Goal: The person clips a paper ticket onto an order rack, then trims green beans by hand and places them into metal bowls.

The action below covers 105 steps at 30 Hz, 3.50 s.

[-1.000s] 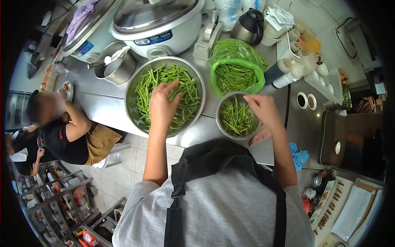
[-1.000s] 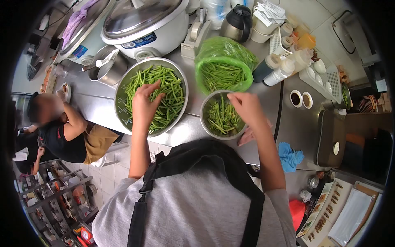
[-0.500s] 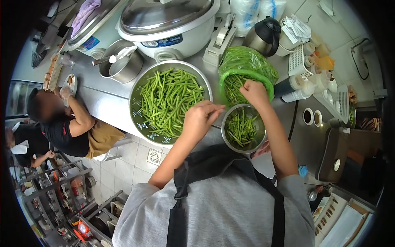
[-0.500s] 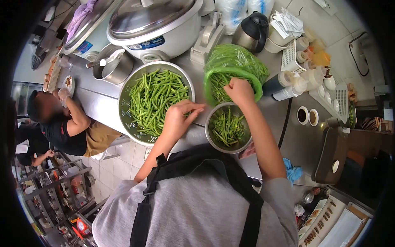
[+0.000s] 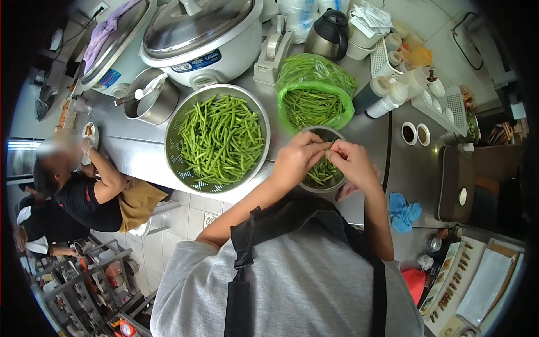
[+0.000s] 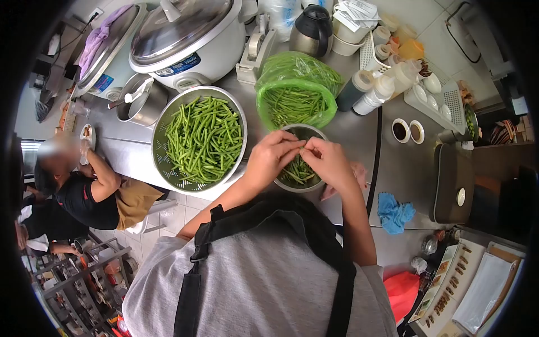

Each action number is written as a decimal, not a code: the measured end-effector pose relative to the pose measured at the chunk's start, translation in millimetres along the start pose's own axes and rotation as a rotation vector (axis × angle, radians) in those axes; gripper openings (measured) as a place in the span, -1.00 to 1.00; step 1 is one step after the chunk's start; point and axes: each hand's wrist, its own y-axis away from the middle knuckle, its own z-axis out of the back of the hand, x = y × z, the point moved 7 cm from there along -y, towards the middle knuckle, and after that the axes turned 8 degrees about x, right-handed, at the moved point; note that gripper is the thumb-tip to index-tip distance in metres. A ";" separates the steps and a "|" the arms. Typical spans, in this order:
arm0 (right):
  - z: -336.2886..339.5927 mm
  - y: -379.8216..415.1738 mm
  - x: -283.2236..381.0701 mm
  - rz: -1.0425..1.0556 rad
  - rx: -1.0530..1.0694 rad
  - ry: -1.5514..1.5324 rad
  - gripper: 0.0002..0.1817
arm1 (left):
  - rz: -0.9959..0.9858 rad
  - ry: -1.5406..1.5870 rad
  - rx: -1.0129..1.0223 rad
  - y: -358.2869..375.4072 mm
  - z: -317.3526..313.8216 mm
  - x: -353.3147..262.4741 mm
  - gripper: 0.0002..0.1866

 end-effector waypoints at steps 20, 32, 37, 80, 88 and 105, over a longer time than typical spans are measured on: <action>-49.5 16.0 -22.2 -0.011 0.279 -0.242 -0.66 | 0.484 1.051 -0.135 34.9 -11.6 50.1 -0.78; -35.0 6.5 -20.3 0.065 -0.039 -0.913 -0.66 | 0.387 1.084 0.087 38.6 -26.3 47.7 -0.76; -22.7 0.2 -28.0 0.149 -0.136 -0.834 -0.70 | 0.460 1.171 0.066 41.9 -32.3 49.0 -0.80; -37.7 -10.5 24.3 0.217 -0.338 -0.447 -0.90 | 0.319 0.189 -0.124 30.1 31.9 36.0 -0.85; -59.9 -11.0 -25.0 0.107 -0.006 -0.466 -0.71 | 0.513 0.887 -0.212 34.9 26.4 56.4 -0.76; -69.4 2.9 -2.5 0.168 0.214 -0.601 -0.70 | 0.456 0.796 -0.137 32.4 25.9 54.2 -0.72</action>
